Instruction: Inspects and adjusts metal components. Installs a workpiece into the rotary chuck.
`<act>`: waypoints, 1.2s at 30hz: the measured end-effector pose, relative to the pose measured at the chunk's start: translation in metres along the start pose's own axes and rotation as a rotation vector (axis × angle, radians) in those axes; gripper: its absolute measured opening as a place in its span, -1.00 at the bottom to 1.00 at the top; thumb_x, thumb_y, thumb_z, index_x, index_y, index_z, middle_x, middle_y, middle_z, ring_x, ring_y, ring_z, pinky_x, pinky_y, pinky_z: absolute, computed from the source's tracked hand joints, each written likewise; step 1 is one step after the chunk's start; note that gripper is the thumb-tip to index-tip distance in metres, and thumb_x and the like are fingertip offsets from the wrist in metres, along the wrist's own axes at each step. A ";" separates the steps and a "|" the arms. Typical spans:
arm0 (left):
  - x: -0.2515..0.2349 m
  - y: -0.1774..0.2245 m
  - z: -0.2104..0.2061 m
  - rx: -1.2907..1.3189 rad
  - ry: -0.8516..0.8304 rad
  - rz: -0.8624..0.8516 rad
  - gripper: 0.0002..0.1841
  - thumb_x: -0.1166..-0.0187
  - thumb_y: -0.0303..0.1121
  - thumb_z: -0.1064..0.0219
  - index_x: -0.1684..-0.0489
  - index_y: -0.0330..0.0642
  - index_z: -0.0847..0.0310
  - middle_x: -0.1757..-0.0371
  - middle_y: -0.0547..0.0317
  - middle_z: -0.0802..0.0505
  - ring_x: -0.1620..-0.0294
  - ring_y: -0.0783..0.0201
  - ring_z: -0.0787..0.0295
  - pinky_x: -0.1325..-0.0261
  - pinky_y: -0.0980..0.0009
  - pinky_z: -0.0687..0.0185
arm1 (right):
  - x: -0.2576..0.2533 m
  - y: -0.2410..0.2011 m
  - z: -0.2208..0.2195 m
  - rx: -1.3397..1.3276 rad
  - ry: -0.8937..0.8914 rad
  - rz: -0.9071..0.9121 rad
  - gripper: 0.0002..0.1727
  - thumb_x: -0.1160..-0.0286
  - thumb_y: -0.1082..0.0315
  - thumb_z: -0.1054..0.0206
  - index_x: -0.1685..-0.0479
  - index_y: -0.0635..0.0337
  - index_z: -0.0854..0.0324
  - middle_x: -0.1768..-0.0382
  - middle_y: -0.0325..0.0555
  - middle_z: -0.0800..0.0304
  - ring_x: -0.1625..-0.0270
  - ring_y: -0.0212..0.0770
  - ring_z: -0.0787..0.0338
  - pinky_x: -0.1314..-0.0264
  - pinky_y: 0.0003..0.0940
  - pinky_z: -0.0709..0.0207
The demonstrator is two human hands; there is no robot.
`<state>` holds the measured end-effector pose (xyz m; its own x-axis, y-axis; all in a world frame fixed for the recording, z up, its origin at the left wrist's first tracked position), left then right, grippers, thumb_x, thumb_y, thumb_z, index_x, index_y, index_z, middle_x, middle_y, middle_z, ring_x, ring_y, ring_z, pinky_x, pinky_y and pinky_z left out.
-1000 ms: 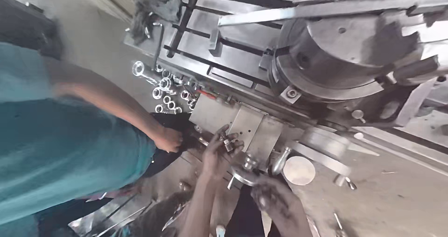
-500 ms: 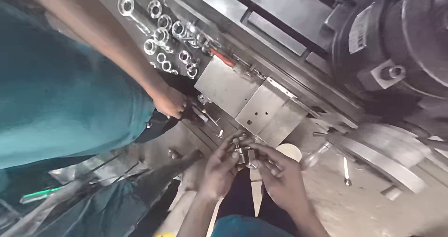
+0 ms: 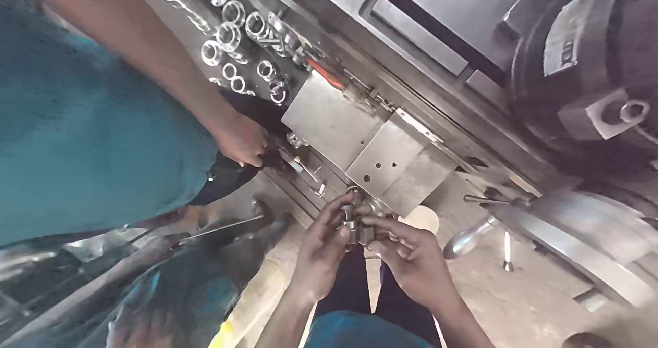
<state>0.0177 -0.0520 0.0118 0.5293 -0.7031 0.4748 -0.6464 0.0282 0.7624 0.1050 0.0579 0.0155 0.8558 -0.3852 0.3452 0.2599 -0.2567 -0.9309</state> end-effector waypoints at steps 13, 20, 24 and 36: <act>-0.007 -0.004 -0.008 -0.037 -0.014 -0.004 -0.48 -0.80 -0.36 -0.03 -0.71 -0.38 -0.15 -0.47 -0.22 -0.66 -0.39 0.02 -0.69 -0.37 0.14 -0.67 | 0.001 0.012 0.007 -0.017 0.038 -0.090 -0.57 -0.42 0.62 -0.33 -0.31 0.29 -0.74 -0.04 -0.11 -0.93 0.04 -0.34 -0.92 -0.08 -0.43 -0.86; -0.009 -0.009 -0.009 -0.017 0.019 -0.015 -0.55 -0.83 -0.39 0.05 -0.64 -0.39 -0.23 -0.45 -0.20 -0.67 -0.34 0.08 -0.71 -0.29 0.23 -0.69 | 0.001 0.023 0.007 -0.044 0.043 -0.128 -0.57 -0.45 0.59 -0.31 -0.34 0.27 -0.72 -0.02 -0.10 -0.92 0.07 -0.26 -0.93 -0.05 -0.34 -0.88; -0.012 -0.012 -0.006 0.022 0.055 -0.003 -0.58 -0.80 -0.43 0.07 -0.58 -0.37 -0.27 -0.43 -0.21 -0.68 -0.31 0.06 -0.73 -0.29 0.19 -0.70 | -0.001 0.027 0.005 -0.092 0.040 -0.118 -0.55 -0.48 0.61 -0.25 -0.37 0.30 -0.68 -0.04 -0.05 -0.90 0.07 -0.19 -0.93 -0.02 -0.28 -0.90; -0.013 -0.018 0.005 0.172 0.223 -0.045 -0.65 -0.78 -0.44 -0.04 -0.48 -0.30 -0.28 -0.25 -0.28 -0.76 -0.20 -0.07 -0.81 -0.25 0.04 -0.77 | -0.004 0.031 0.001 -0.222 0.071 -0.071 -0.58 -0.41 0.50 -0.40 -0.28 0.37 -0.60 -0.03 -0.01 -0.80 0.08 -0.18 -0.86 0.09 -0.30 -0.84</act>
Point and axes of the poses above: each hand's wrist, its own x-axis away from the middle knuckle, its own z-axis out of the back of the hand, y = z × x, the point moved 10 cm from there along -x, towards the middle knuckle
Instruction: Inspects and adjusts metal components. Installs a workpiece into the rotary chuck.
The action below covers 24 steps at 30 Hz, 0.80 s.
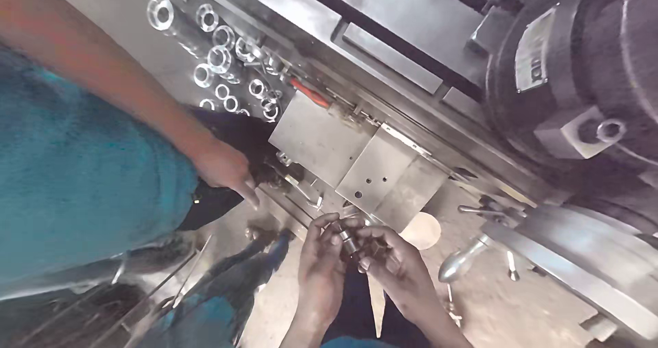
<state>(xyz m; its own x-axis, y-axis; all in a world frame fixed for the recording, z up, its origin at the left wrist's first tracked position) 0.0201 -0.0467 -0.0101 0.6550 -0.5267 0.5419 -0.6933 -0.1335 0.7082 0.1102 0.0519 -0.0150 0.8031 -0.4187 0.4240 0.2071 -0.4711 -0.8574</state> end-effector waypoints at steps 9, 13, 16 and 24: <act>0.000 0.000 0.006 -0.034 0.024 -0.089 -0.63 -0.67 -0.50 -0.21 -0.41 -0.29 -0.34 -0.26 -0.23 -0.78 -0.25 -0.02 -0.82 -0.24 0.13 -0.79 | -0.003 0.004 0.002 0.181 0.067 -0.058 -0.52 -0.24 0.37 -0.63 -0.20 0.19 -0.67 0.13 -0.24 -0.86 0.19 -0.36 -0.86 0.22 -0.46 -0.82; 0.000 0.000 0.004 -0.018 -0.007 -0.091 -0.62 -0.64 -0.48 -0.31 -0.38 -0.28 -0.37 -0.24 -0.22 -0.79 -0.25 -0.01 -0.82 -0.29 0.11 -0.76 | -0.004 0.005 0.003 0.249 0.117 -0.057 -0.51 -0.18 0.28 -0.69 -0.15 0.11 -0.70 0.19 -0.31 -0.86 0.27 -0.43 -0.84 0.29 -0.51 -0.80; 0.001 -0.003 0.007 -0.032 0.016 -0.066 -0.59 -0.60 -0.49 -0.35 -0.37 -0.31 -0.37 -0.21 -0.25 -0.79 -0.20 -0.01 -0.83 -0.24 0.14 -0.78 | -0.006 0.003 0.004 0.339 0.137 -0.062 -0.58 -0.16 0.24 -0.68 -0.04 0.07 -0.74 0.26 -0.37 -0.85 0.35 -0.51 -0.81 0.36 -0.58 -0.76; -0.010 0.027 0.050 0.023 0.387 -0.135 -0.71 -0.71 -0.62 -0.01 -0.33 -0.31 -0.40 -0.06 -0.10 -0.87 0.06 0.03 -0.94 -0.04 0.15 -0.92 | -0.013 0.004 0.015 0.717 0.145 -0.081 -0.67 -0.19 0.11 -0.52 0.09 0.04 -0.80 0.34 -0.33 -0.81 0.32 -0.46 -0.76 0.24 -0.42 -0.70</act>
Point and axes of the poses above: each hand's wrist, its own x-axis away from the middle knuckle, its own z-axis out of the back of the hand, y = z × x, the point moved 10 cm from there along -x, towards the middle knuckle
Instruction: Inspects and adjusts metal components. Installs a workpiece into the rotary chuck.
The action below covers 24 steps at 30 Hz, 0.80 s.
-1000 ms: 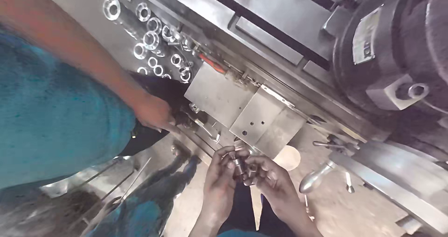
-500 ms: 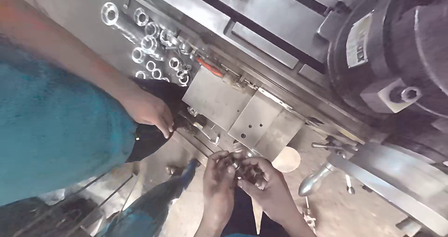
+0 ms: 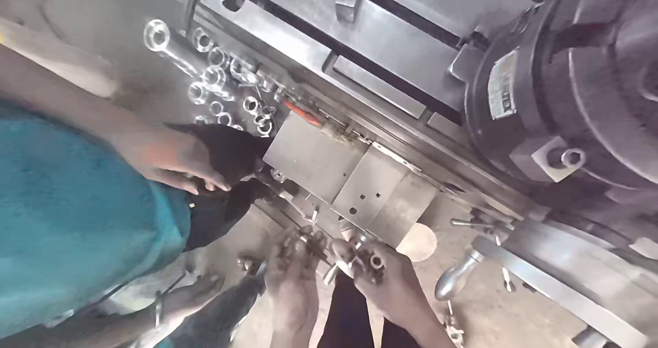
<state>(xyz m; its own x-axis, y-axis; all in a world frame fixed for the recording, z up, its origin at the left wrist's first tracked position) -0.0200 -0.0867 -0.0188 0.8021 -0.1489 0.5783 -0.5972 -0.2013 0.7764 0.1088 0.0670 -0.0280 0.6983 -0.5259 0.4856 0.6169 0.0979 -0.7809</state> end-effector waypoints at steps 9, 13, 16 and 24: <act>0.000 -0.005 -0.005 -0.037 -0.138 0.035 -0.68 -0.65 -0.59 -0.16 -0.34 -0.32 -0.45 -0.11 -0.18 -0.85 0.13 0.13 -0.91 0.06 0.29 -0.88 | -0.089 0.001 0.009 0.498 0.128 -0.180 -0.61 -0.32 0.26 -0.48 -0.13 0.20 -0.67 0.04 0.07 -0.80 -0.04 0.07 -0.84 -0.08 0.02 -0.71; -0.002 -0.009 -0.009 0.015 -0.180 0.077 -0.58 -0.66 -0.55 -0.21 -0.49 -0.40 -0.45 -0.23 -0.23 -0.81 0.04 0.09 -0.90 -0.05 0.25 -0.86 | -0.090 0.012 0.013 0.350 0.189 -0.035 -0.53 -0.32 0.31 -0.49 -0.27 0.22 -0.67 -0.07 0.11 -0.81 -0.11 0.06 -0.83 -0.21 0.04 -0.70; -0.004 -0.007 -0.012 0.041 -0.188 0.075 -0.62 -0.66 -0.54 -0.22 -0.43 -0.39 -0.50 -0.27 -0.24 -0.82 -0.05 0.05 -0.91 -0.13 0.22 -0.86 | -0.066 0.012 0.028 0.182 0.320 0.060 -0.44 -0.28 0.31 -0.47 -0.33 0.31 -0.56 -0.05 0.10 -0.80 0.01 -0.07 -0.83 -0.07 -0.08 -0.74; -0.004 0.010 -0.023 -0.033 -0.264 -0.060 -0.65 -0.66 -0.49 -0.29 -0.38 -0.35 -0.57 -0.18 -0.14 -0.86 -0.09 0.06 -0.91 -0.19 0.17 -0.86 | -0.006 -0.035 0.005 -0.211 0.074 0.227 -0.56 -0.36 0.49 -0.45 -0.27 0.24 -0.56 -0.01 -0.31 -0.90 0.03 -0.49 -0.89 0.00 -0.53 -0.84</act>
Point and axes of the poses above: each hand's wrist, its own x-axis away from the middle knuckle, its own z-axis out of the back of the hand, y = z × x, the point moved 10 cm from there along -x, towards the middle knuckle
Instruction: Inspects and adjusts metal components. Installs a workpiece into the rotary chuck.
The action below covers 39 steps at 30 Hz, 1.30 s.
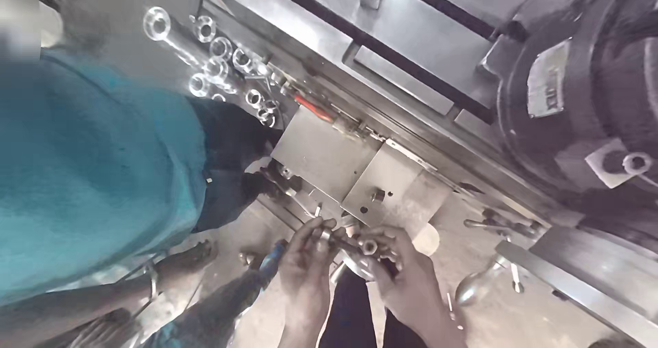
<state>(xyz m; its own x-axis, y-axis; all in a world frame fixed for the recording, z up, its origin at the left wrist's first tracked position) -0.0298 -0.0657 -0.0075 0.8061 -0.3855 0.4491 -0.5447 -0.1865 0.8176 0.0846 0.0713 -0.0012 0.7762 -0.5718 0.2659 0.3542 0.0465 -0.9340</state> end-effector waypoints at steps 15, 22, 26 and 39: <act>0.009 0.017 -0.025 -0.489 -0.170 -0.239 -0.64 -0.59 -0.58 -0.31 -0.34 -0.50 -0.58 -0.14 -0.04 -0.88 -0.11 0.12 -0.88 -0.20 0.24 -0.86 | 0.000 -0.019 0.000 0.313 0.167 0.119 -0.70 -0.32 0.41 -0.50 -0.06 0.13 -0.88 0.01 -0.08 -0.88 0.04 -0.43 -0.85 -0.04 -0.62 -0.73; 0.016 0.014 -0.020 -0.513 -0.087 -0.274 -0.67 -0.57 -0.60 -0.33 -0.28 -0.52 -0.60 -0.08 0.00 -0.90 -0.02 0.18 -0.91 -0.13 0.27 -0.90 | -0.002 -0.014 -0.005 0.352 0.094 0.118 -0.72 -0.35 0.41 -0.44 -0.03 0.10 -0.89 0.04 -0.11 -0.87 0.06 -0.38 -0.82 0.00 -0.57 -0.72; 0.015 0.007 -0.002 -0.395 0.018 -0.201 -0.65 -0.61 -0.61 -0.29 -0.34 -0.50 -0.55 -0.10 -0.07 -0.87 -0.02 0.07 -0.92 -0.14 0.15 -0.91 | -0.005 0.007 -0.007 0.028 0.029 -0.022 -0.63 -0.23 0.42 -0.56 -0.10 0.13 -0.87 0.05 -0.22 -0.88 0.17 -0.53 -0.81 0.13 -0.65 -0.73; 0.013 0.002 -0.012 -0.429 -0.117 -0.155 -0.69 -0.66 -0.52 -0.29 -0.29 -0.50 -0.62 -0.12 -0.05 -0.87 -0.08 0.18 -0.87 -0.21 0.30 -0.83 | -0.002 -0.003 -0.008 -0.072 0.097 0.159 -0.73 -0.29 0.36 -0.63 0.04 0.25 -0.87 0.04 -0.15 -0.94 -0.06 -0.39 -0.87 -0.18 -0.48 -0.78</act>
<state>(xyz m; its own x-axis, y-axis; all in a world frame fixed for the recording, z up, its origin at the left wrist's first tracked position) -0.0179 -0.0603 0.0038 0.8255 -0.4862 0.2865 -0.2554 0.1309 0.9579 0.0780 0.0657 -0.0004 0.7641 -0.6385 0.0925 0.1902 0.0860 -0.9780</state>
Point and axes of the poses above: each hand's wrist, its own x-axis away from the middle knuckle, its own z-axis out of the back of the hand, y = z × x, the point moved 10 cm from there along -x, towards the middle knuckle
